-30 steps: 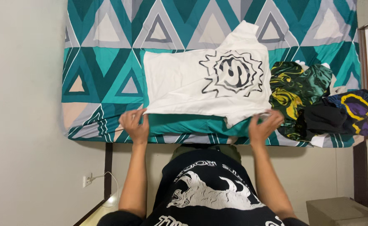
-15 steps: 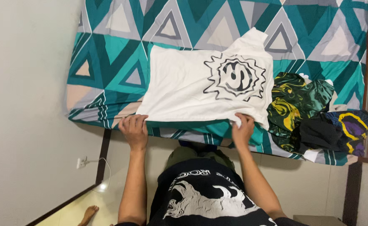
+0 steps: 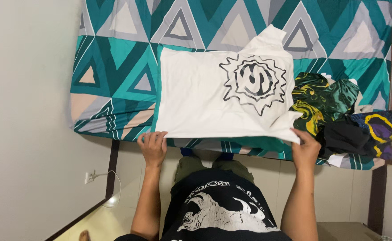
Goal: The person folds a white shirt on a bed and places it onto a shelf in a closet.
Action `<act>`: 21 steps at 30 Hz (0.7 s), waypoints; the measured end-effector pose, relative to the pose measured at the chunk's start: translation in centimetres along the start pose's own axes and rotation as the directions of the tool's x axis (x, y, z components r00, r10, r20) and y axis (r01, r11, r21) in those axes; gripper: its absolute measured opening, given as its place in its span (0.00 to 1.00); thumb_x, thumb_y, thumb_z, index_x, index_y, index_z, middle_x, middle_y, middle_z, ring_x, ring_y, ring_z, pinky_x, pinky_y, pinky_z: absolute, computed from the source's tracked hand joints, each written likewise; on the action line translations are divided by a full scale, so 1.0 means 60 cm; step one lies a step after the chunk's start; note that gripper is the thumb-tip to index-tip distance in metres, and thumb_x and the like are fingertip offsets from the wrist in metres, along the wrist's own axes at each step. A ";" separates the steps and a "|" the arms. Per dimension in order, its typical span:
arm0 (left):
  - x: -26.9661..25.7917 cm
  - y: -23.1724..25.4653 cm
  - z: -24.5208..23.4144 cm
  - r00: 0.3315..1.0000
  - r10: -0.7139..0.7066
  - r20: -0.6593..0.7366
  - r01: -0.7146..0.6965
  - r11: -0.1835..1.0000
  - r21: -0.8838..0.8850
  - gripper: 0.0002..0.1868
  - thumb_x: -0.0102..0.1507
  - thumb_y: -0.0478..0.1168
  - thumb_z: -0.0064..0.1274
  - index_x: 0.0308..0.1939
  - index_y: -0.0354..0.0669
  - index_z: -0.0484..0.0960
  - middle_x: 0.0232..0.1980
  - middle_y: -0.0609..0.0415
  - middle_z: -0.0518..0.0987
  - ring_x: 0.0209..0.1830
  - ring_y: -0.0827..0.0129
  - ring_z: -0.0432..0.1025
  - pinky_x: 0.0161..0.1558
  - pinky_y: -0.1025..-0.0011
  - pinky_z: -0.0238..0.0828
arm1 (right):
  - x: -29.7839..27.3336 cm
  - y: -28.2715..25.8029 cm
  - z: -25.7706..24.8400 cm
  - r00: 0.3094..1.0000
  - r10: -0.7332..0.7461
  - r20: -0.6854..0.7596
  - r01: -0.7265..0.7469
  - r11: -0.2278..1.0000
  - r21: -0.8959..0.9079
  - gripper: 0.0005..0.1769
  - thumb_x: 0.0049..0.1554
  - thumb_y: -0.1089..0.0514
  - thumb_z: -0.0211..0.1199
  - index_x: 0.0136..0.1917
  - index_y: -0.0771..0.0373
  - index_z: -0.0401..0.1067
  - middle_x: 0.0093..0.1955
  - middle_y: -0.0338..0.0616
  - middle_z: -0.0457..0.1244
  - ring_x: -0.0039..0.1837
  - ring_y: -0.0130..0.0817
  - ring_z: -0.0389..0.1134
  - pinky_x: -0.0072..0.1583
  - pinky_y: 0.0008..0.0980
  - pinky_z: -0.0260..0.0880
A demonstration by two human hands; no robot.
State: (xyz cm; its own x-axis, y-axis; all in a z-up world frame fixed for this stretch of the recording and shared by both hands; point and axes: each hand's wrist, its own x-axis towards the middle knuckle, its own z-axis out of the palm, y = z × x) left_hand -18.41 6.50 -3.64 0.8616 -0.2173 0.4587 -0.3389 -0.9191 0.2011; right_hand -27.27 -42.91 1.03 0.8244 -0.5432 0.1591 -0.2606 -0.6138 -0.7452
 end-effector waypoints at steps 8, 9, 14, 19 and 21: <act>-0.030 -0.050 0.076 0.974 0.029 0.225 0.001 0.991 -0.132 0.16 0.54 0.35 0.64 0.45 0.54 0.85 0.40 0.60 0.77 0.49 0.64 0.71 0.60 0.53 0.58 | -0.055 0.050 0.014 0.942 0.287 0.176 -0.194 0.890 -0.412 0.12 0.50 0.56 0.74 0.49 0.54 0.81 0.46 0.48 0.73 0.50 0.46 0.74 0.51 0.42 0.72; -0.021 -0.056 0.082 0.974 0.029 0.225 0.001 0.991 -0.133 0.16 0.54 0.35 0.64 0.45 0.54 0.85 0.40 0.60 0.77 0.49 0.64 0.71 0.60 0.53 0.58 | -0.045 0.055 0.010 0.942 0.287 0.176 -0.194 0.890 -0.412 0.12 0.50 0.56 0.74 0.49 0.54 0.81 0.46 0.48 0.73 0.50 0.46 0.74 0.51 0.42 0.72; 0.125 -0.105 0.105 0.996 0.089 0.026 -0.087 0.994 -0.071 0.08 0.61 0.37 0.62 0.44 0.47 0.85 0.48 0.53 0.79 0.51 0.56 0.71 0.60 0.50 0.59 | 0.072 0.063 0.007 1.000 -0.017 0.016 0.022 0.902 -0.431 0.09 0.60 0.58 0.70 0.54 0.56 0.81 0.46 0.53 0.71 0.49 0.47 0.74 0.54 0.43 0.73; 0.415 -0.105 0.057 0.946 0.213 -0.245 -0.234 0.970 -0.059 0.09 0.62 0.35 0.61 0.46 0.46 0.83 0.46 0.51 0.76 0.50 0.54 0.70 0.55 0.53 0.62 | 0.309 0.005 0.031 0.828 -0.491 -0.272 0.400 0.856 -0.327 0.12 0.55 0.70 0.63 0.52 0.65 0.80 0.47 0.52 0.71 0.51 0.47 0.74 0.54 0.43 0.72; 0.530 -0.086 0.015 0.889 0.253 -0.382 -0.275 0.961 -0.004 0.10 0.64 0.36 0.61 0.50 0.47 0.86 0.46 0.51 0.76 0.48 0.54 0.70 0.47 0.56 0.65 | 0.404 -0.039 0.019 0.749 -0.530 -0.397 0.521 0.842 -0.141 0.12 0.54 0.72 0.63 0.53 0.70 0.79 0.46 0.53 0.72 0.49 0.45 0.76 0.53 0.39 0.73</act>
State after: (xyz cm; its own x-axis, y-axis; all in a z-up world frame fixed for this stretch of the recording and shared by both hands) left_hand 11.07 4.03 9.15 0.5360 -0.3002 0.7890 -0.5642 -0.8226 0.0703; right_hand -6.10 -54.00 5.91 0.5560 -0.3090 0.7716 0.1393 -0.8805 -0.4530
